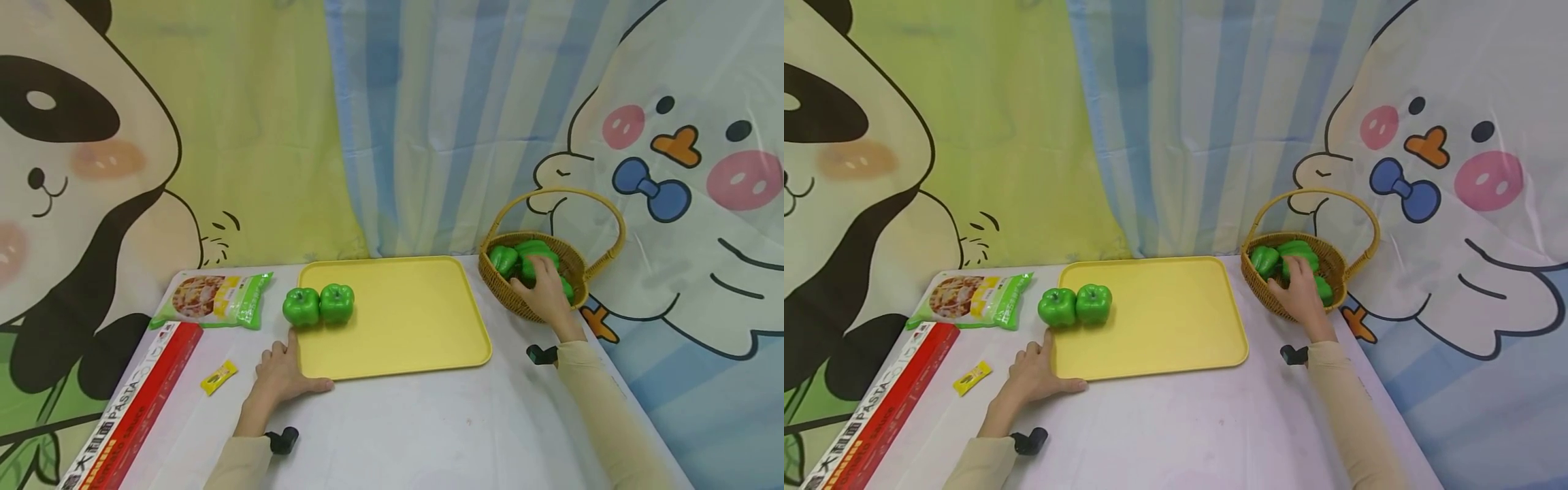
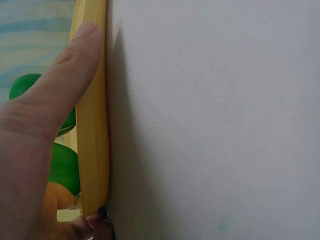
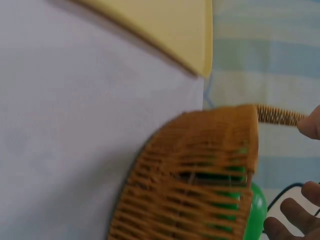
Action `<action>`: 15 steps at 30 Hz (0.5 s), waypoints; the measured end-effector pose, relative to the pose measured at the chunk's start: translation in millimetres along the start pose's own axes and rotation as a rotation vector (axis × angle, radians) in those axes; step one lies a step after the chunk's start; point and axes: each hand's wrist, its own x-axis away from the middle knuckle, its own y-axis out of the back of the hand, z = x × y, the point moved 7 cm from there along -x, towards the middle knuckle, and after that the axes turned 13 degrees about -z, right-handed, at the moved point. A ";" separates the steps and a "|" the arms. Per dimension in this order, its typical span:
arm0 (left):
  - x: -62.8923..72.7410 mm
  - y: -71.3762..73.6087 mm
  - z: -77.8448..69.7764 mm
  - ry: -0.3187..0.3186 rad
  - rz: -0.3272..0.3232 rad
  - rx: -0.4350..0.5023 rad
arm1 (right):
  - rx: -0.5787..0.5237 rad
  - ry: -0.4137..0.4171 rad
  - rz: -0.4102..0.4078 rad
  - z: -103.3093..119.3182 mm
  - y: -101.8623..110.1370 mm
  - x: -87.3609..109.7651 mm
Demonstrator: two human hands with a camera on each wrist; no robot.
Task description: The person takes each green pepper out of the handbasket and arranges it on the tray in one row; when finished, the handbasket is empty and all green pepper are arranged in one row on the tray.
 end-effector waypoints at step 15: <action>-0.4 -0.1 -0.2 0.008 0.004 0.001 | 0.102 -0.082 0.153 -39.9 3.7 -31.0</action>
